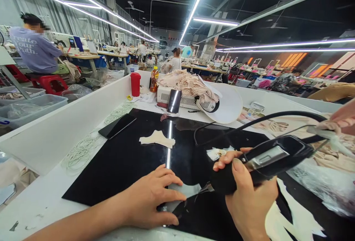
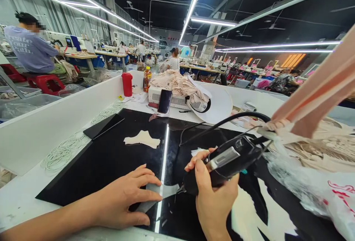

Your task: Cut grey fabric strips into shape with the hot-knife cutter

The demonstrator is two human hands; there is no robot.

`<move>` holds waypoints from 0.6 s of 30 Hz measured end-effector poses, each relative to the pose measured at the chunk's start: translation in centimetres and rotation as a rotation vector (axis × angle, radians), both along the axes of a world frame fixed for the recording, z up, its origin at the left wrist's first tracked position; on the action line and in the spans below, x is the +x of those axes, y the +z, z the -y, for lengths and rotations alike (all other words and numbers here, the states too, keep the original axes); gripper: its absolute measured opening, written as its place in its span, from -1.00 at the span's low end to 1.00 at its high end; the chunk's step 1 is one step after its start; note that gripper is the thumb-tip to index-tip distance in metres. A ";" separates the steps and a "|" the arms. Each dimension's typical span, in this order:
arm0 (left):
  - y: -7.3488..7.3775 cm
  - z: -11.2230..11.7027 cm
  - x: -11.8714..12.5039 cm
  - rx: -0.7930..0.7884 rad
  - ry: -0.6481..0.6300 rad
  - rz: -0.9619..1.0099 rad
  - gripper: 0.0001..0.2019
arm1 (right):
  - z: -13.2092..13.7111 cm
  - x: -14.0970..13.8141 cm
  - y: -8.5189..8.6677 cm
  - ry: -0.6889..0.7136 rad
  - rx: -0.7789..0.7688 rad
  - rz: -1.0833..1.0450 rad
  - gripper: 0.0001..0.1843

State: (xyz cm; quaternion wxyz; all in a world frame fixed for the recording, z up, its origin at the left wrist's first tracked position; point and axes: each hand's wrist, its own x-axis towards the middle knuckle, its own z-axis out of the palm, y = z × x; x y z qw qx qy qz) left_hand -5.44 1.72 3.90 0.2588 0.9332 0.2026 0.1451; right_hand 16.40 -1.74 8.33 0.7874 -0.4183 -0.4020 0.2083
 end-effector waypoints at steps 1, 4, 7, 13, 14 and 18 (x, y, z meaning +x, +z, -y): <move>0.0 0.0 0.0 0.000 -0.001 0.001 -0.53 | 0.0 0.0 -0.1 0.000 0.004 0.006 -0.64; 0.1 0.1 0.0 -0.008 -0.004 -0.002 -0.52 | 0.2 -0.1 -0.3 -0.013 0.003 0.025 -0.67; 0.0 -0.1 0.0 -0.020 0.055 0.008 -0.52 | 0.2 0.0 -0.3 -0.018 -0.021 0.025 -0.69; -1.4 -0.7 0.0 -0.005 0.341 0.059 -0.64 | -0.1 0.3 -0.2 -0.024 0.011 0.013 -0.63; -1.5 -0.7 0.0 -0.002 0.348 0.053 -0.64 | -0.1 0.3 -0.1 -0.026 0.020 0.010 -0.63; -1.7 -0.7 0.1 0.013 0.343 0.041 -0.64 | -0.2 0.2 -0.2 -0.020 0.007 0.007 -0.64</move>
